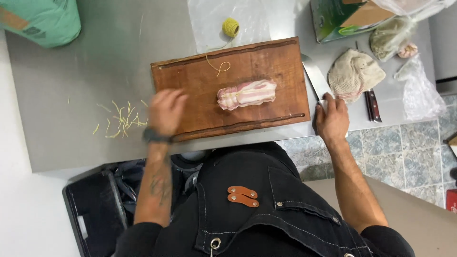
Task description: Trussing a piece of meat with kitchen twine to secure its shape for cooking.
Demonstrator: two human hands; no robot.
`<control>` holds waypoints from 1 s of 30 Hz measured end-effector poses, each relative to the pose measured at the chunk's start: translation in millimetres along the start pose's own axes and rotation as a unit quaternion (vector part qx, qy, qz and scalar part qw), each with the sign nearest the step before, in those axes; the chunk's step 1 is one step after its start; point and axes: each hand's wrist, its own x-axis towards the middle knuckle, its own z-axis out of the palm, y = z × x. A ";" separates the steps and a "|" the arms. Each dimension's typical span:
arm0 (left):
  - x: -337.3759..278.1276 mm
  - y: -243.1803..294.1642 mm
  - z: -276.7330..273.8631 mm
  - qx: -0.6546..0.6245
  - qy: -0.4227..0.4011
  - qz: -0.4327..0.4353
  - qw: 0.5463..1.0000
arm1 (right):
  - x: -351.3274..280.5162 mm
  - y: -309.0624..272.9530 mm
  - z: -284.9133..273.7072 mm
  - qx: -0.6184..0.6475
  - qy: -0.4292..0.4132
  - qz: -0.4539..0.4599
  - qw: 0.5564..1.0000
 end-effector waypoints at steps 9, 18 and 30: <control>74.4 -11.7 143.0 0.134 -0.128 0.064 0.981 | 74.4 -81.4 -32.2 0.235 0.085 -0.116 0.961; -14.9 51.0 -11.3 -0.159 -0.019 -0.010 0.987 | 57.4 -301.6 -56.3 0.644 -0.424 0.184 0.610; 14.0 7.2 60.7 -0.421 -0.169 -0.323 0.831 | -5.8 -356.7 44.7 0.619 -0.316 0.156 0.702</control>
